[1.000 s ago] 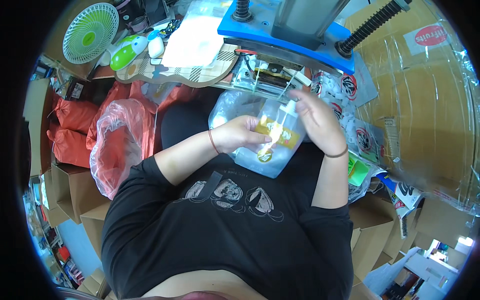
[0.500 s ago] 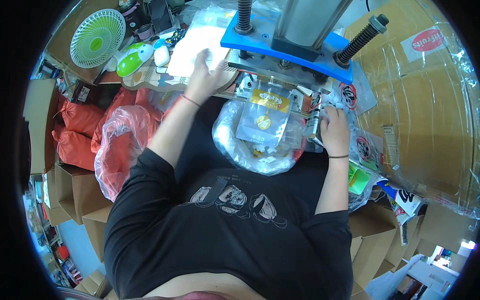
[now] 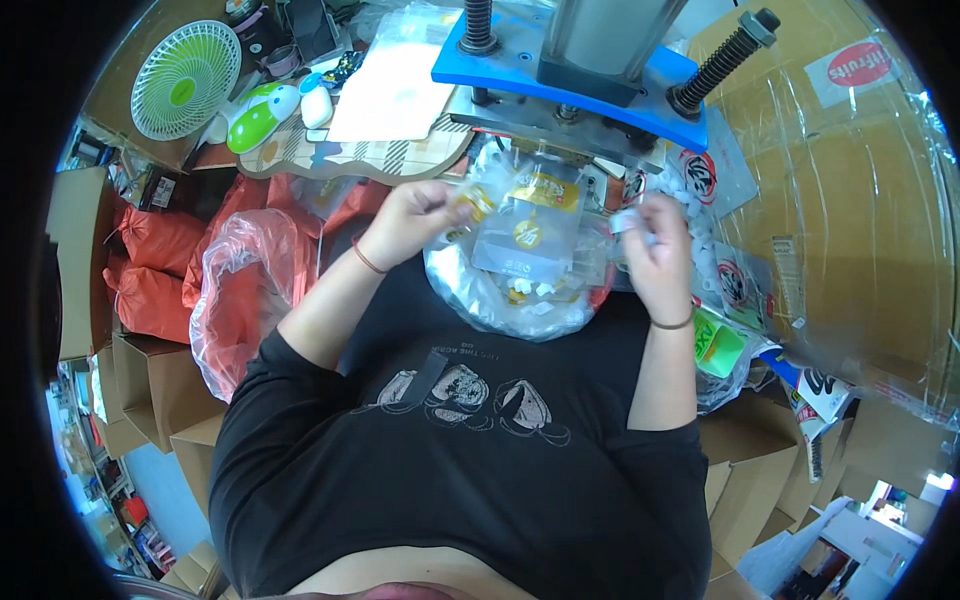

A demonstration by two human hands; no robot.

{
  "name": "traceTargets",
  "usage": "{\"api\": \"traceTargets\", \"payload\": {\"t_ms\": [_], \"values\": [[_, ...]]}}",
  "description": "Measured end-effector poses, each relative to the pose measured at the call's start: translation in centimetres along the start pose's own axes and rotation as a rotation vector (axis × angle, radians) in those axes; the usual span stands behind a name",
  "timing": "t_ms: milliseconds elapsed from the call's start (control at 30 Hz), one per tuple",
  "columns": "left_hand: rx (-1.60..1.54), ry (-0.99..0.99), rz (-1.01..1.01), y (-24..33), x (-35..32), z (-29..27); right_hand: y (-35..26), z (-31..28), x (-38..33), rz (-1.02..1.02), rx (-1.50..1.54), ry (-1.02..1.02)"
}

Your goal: Sealing small items into plastic bags using a heat sealer machine.

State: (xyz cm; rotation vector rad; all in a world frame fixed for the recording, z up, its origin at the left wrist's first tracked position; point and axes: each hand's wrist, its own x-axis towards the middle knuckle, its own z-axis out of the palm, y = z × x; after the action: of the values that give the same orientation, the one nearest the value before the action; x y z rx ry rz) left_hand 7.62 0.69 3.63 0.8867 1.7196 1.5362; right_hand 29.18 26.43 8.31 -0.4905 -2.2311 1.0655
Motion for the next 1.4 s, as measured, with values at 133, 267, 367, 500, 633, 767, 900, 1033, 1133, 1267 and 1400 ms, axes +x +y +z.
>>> {"api": "traceTargets", "payload": {"t_ms": [133,267,367,500,633,767,900,1033,1133,1267,1400], "values": [[-0.076,-0.180,-0.035,1.4,-0.1,3.6,-4.0,1.4,1.3,-0.123,0.218,-0.258],[-0.218,-0.314,-0.100,2.2,-0.7,5.9,-5.8,0.5,2.6,-0.280,0.148,-0.337],[-0.502,-0.326,-0.215,2.2,-1.2,7.1,-5.8,-0.7,3.1,-0.296,0.095,-0.476],[-0.568,-0.471,-0.276,1.2,-1.2,8.3,-4.9,-1.6,2.7,-0.227,0.041,-0.628],[-0.410,-0.492,-0.217,0.6,-0.7,8.8,-4.1,-1.5,2.3,-0.077,0.168,-0.319],[-0.509,-0.474,-0.253,1.0,-0.8,9.2,-3.9,-1.9,2.6,-0.227,-0.005,-0.459],[-0.617,-0.419,-0.316,1.1,-1.0,9.9,-4.0,-2.5,2.8,-0.153,0.079,-0.622],[-0.504,-0.473,-0.180,0.4,-0.6,10.2,-4.0,-2.0,2.3,-0.139,0.071,-0.348],[-0.442,-0.461,-0.176,0.2,-0.6,10.1,-4.1,-2.0,2.2,-0.113,0.032,-0.428],[-0.504,-0.475,-0.276,0.7,-0.9,10.0,-4.4,-3.2,2.6,-0.119,0.095,-0.611],[-0.662,-0.550,-0.358,1.0,-1.1,10.4,-3.9,-3.3,2.9,-0.167,0.034,-0.709]]}}
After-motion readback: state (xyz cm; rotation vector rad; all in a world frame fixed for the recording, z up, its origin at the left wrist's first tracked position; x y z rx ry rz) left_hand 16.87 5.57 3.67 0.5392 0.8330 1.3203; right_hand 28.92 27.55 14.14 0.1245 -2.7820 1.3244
